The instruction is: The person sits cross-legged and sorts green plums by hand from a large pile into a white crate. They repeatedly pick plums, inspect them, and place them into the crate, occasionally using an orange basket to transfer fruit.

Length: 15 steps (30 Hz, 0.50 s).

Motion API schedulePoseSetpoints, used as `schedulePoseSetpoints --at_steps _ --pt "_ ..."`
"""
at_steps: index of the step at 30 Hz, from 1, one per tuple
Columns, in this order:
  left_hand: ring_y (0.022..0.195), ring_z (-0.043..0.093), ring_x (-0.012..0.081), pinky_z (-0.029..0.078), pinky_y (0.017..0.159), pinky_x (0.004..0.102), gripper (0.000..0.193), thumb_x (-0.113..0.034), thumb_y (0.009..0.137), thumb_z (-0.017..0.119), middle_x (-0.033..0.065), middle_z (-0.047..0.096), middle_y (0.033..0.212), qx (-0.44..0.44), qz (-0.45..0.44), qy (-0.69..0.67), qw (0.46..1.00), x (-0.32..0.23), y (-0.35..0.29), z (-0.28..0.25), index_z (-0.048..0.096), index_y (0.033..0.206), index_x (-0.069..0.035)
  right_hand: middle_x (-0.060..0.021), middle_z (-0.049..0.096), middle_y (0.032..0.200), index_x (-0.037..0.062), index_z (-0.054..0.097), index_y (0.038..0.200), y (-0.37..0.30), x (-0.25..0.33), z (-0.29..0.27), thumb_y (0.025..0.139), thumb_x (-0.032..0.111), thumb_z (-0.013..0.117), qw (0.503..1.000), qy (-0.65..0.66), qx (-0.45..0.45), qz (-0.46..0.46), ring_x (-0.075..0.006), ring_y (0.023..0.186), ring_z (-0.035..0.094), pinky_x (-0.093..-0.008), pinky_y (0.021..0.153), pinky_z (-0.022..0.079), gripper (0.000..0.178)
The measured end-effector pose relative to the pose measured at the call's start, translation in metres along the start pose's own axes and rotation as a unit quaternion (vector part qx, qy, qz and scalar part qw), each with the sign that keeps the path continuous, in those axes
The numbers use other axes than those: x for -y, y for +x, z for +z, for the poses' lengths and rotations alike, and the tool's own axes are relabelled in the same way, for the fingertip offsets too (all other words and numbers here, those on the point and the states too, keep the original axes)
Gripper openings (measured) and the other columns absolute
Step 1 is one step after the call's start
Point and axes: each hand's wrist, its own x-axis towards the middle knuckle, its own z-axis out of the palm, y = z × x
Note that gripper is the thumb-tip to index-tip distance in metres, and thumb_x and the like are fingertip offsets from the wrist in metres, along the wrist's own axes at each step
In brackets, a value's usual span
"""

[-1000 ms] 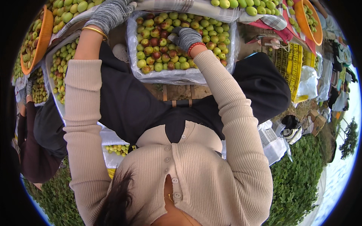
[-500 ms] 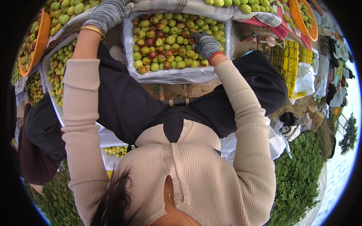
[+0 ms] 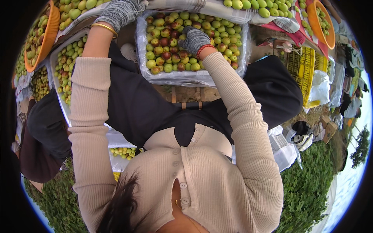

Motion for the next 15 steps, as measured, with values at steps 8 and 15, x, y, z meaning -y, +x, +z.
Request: schedulePoseSetpoints --at_steps 8,15 --pt "0.103 0.063 0.0298 0.049 0.091 0.0415 0.031 -0.026 0.094 0.051 0.0114 0.066 0.111 0.031 -0.053 0.147 0.987 -0.011 -0.004 -0.011 0.062 0.121 -0.015 -0.0196 0.059 0.110 0.0060 0.066 0.111 -0.009 -0.015 0.012 0.084 0.008 0.063 0.976 0.069 -0.170 -0.119 -0.0372 0.099 0.059 -0.0417 0.087 0.048 0.027" --pt "0.102 0.062 0.0297 0.048 0.094 0.0385 0.035 -0.006 0.087 0.060 0.0123 0.063 0.111 -0.401 0.065 -0.188 0.894 0.036 -0.067 -0.092 0.061 0.122 -0.007 -0.0169 0.061 0.105 0.0041 0.066 0.108 -0.097 -0.004 -0.039 0.084 0.003 0.061 0.952 0.177 -0.136 -0.210 -0.0339 0.098 0.061 -0.0382 0.086 0.049 0.024"
